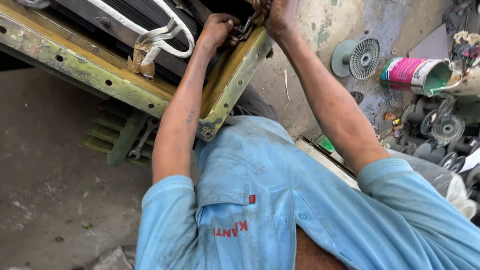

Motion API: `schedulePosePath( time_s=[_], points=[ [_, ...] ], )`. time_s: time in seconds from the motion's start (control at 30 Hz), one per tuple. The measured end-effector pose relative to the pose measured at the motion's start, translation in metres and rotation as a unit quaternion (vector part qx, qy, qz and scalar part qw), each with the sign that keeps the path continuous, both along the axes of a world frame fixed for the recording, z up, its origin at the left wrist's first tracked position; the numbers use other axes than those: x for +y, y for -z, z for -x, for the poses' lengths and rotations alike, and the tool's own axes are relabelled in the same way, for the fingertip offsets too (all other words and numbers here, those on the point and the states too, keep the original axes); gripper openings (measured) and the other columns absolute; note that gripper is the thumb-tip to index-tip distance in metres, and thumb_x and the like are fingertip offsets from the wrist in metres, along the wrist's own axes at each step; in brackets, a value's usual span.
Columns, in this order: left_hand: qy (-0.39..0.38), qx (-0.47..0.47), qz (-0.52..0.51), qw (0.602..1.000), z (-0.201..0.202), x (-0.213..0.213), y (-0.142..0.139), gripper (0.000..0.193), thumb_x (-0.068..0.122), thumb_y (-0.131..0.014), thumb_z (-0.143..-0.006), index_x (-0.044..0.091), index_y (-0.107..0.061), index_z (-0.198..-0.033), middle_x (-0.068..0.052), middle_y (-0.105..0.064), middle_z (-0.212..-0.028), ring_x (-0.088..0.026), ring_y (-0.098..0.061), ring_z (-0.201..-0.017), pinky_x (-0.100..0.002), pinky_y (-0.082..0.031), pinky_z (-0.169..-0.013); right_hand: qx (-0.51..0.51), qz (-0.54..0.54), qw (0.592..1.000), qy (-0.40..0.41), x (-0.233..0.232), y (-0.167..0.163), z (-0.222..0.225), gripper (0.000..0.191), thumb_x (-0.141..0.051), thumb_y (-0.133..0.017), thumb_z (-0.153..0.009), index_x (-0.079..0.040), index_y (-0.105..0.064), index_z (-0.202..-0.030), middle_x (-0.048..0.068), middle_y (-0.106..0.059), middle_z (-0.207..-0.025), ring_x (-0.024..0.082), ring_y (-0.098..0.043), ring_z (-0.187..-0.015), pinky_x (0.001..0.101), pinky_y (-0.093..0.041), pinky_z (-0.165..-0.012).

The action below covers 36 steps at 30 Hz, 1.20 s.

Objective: The person uses wrenches to tighten bolts on the frame of a machine housing, working bolt by bolt around the edge. They briefly walk across the workshop floor to pick up another wrench from a pile of scattered tools, then return and continue tightening bolts on the housing.

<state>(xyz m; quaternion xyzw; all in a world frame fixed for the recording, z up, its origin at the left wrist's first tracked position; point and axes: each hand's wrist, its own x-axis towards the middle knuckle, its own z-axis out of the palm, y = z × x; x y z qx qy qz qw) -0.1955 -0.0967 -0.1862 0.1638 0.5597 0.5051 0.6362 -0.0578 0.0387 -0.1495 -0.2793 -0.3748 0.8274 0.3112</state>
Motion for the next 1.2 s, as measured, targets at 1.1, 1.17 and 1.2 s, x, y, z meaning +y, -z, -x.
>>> schedulePosePath(
  time_s=[1.1,1.17,1.2],
  points=[
    [0.012,-0.009,0.003,1.000,-0.009,-0.008,0.060,0.018,0.004,-0.068,-0.095,0.005,-0.081,-0.107,-0.004,-0.076,-0.084,-0.012,-0.066,-0.068,-0.028,-0.056,-0.058,-0.226,-0.657,0.635,-0.338,-0.123,-0.087,0.011,0.030,-0.034,-0.068,-0.101,-0.008,-0.064,-0.087,0.009,-0.063,-0.081,0.030,-0.059,-0.083,0.0470,-0.043,-0.085],
    [0.021,-0.026,0.038,0.999,-0.010,-0.006,0.060,0.019,0.005,-0.066,-0.095,0.006,-0.081,-0.107,-0.004,-0.074,-0.080,-0.012,-0.064,-0.063,-0.029,-0.055,-0.054,-0.241,-0.647,0.619,-0.374,-0.134,-0.089,0.017,0.031,-0.035,-0.066,-0.102,-0.009,-0.064,-0.086,0.008,-0.063,-0.081,0.030,-0.060,-0.086,0.0476,-0.043,-0.087],
    [0.023,-0.017,0.034,0.999,-0.010,-0.006,0.060,0.019,0.004,-0.066,-0.095,0.005,-0.081,-0.107,-0.004,-0.075,-0.080,-0.012,-0.065,-0.063,-0.028,-0.055,-0.054,-0.247,-0.644,0.610,-0.389,-0.136,-0.089,0.019,0.031,-0.036,-0.066,-0.103,-0.009,-0.063,-0.086,0.008,-0.063,-0.081,0.030,-0.060,-0.087,0.0479,-0.043,-0.088]
  ],
)
